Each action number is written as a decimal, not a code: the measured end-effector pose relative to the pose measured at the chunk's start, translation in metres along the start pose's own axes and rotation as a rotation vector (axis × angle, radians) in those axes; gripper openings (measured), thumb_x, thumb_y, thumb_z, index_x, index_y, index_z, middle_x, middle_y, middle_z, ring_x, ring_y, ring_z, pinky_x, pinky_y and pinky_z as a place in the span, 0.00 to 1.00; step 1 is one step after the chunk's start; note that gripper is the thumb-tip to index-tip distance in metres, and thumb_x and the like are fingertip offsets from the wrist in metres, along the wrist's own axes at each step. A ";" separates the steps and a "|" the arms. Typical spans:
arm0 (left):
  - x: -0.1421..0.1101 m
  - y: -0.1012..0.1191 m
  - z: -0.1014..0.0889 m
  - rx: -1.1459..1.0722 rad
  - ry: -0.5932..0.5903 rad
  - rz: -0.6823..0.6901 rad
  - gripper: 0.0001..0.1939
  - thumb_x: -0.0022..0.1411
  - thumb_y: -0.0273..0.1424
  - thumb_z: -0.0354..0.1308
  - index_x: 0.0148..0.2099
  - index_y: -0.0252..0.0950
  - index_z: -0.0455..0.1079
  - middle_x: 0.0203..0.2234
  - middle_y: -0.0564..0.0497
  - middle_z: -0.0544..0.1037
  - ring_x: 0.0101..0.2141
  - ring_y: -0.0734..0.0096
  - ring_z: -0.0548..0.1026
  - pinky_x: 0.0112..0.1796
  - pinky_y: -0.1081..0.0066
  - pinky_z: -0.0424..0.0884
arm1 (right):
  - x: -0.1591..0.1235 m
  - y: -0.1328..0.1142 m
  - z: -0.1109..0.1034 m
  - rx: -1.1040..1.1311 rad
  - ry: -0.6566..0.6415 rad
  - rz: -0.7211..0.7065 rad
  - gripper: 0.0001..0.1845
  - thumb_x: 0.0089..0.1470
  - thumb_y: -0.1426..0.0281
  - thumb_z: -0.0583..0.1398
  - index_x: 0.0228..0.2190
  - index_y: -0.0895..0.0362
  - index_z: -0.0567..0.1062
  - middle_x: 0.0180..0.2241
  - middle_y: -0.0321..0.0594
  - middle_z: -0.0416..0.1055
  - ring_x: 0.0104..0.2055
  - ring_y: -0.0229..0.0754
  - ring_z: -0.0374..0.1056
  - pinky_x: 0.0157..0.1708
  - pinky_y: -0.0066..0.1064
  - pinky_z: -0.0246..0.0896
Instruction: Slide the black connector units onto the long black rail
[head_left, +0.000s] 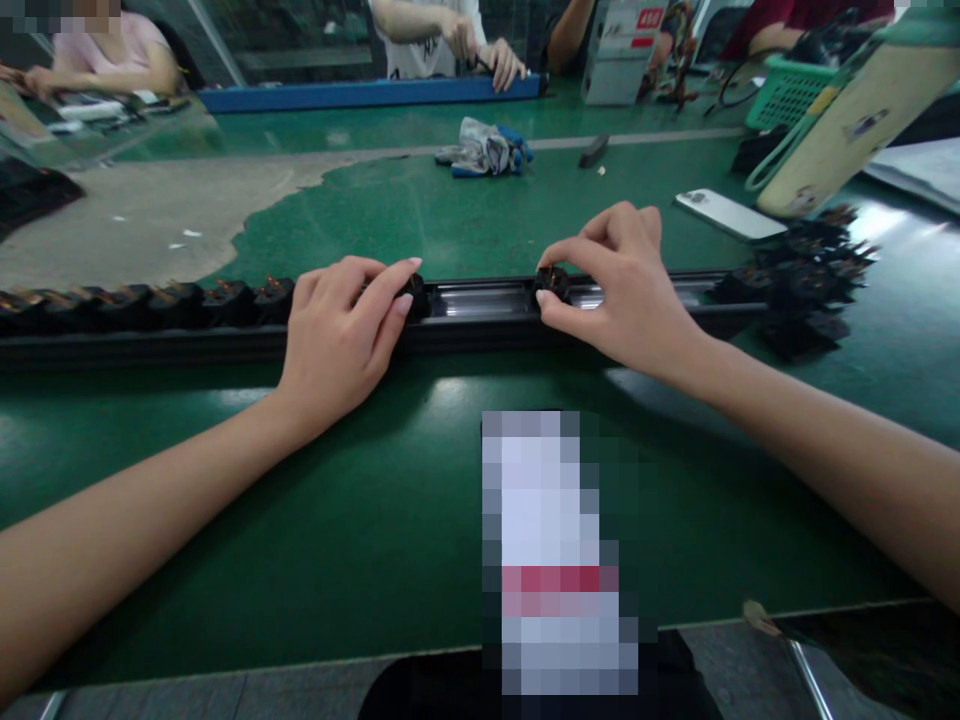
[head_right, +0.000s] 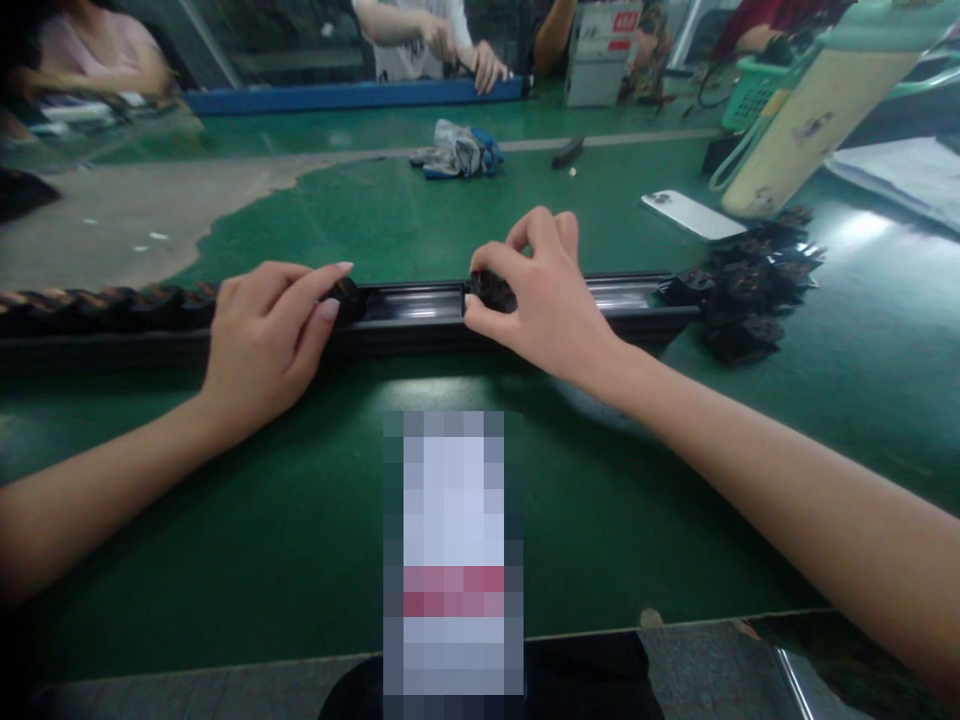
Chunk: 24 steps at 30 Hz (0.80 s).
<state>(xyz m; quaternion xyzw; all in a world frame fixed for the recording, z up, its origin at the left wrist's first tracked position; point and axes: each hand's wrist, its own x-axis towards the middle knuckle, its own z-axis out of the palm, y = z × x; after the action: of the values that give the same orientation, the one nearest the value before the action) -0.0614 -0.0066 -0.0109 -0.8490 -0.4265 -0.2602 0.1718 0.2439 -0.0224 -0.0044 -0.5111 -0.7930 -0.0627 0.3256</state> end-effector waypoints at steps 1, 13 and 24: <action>0.000 0.000 0.000 0.001 -0.003 -0.003 0.26 0.81 0.41 0.43 0.68 0.36 0.72 0.52 0.40 0.80 0.54 0.50 0.77 0.55 0.50 0.70 | 0.001 -0.001 -0.002 -0.021 -0.013 0.000 0.14 0.63 0.61 0.59 0.46 0.52 0.78 0.47 0.52 0.70 0.55 0.61 0.62 0.56 0.57 0.57; 0.000 0.003 -0.003 -0.045 -0.019 -0.053 0.26 0.79 0.43 0.39 0.69 0.50 0.69 0.51 0.44 0.80 0.55 0.51 0.77 0.54 0.48 0.72 | 0.004 0.002 -0.001 -0.013 -0.164 0.036 0.15 0.64 0.61 0.57 0.49 0.53 0.74 0.37 0.45 0.71 0.50 0.59 0.66 0.54 0.54 0.56; 0.001 0.004 -0.004 -0.046 -0.025 -0.056 0.29 0.79 0.46 0.35 0.69 0.50 0.69 0.51 0.45 0.80 0.56 0.51 0.76 0.55 0.46 0.71 | 0.004 0.001 -0.001 0.030 -0.124 0.053 0.11 0.62 0.64 0.60 0.45 0.52 0.74 0.35 0.44 0.71 0.51 0.59 0.68 0.54 0.57 0.58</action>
<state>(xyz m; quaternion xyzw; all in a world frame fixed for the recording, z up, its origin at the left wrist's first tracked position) -0.0589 -0.0099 -0.0074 -0.8435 -0.4463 -0.2642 0.1397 0.2444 -0.0192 -0.0015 -0.5299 -0.7986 -0.0103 0.2852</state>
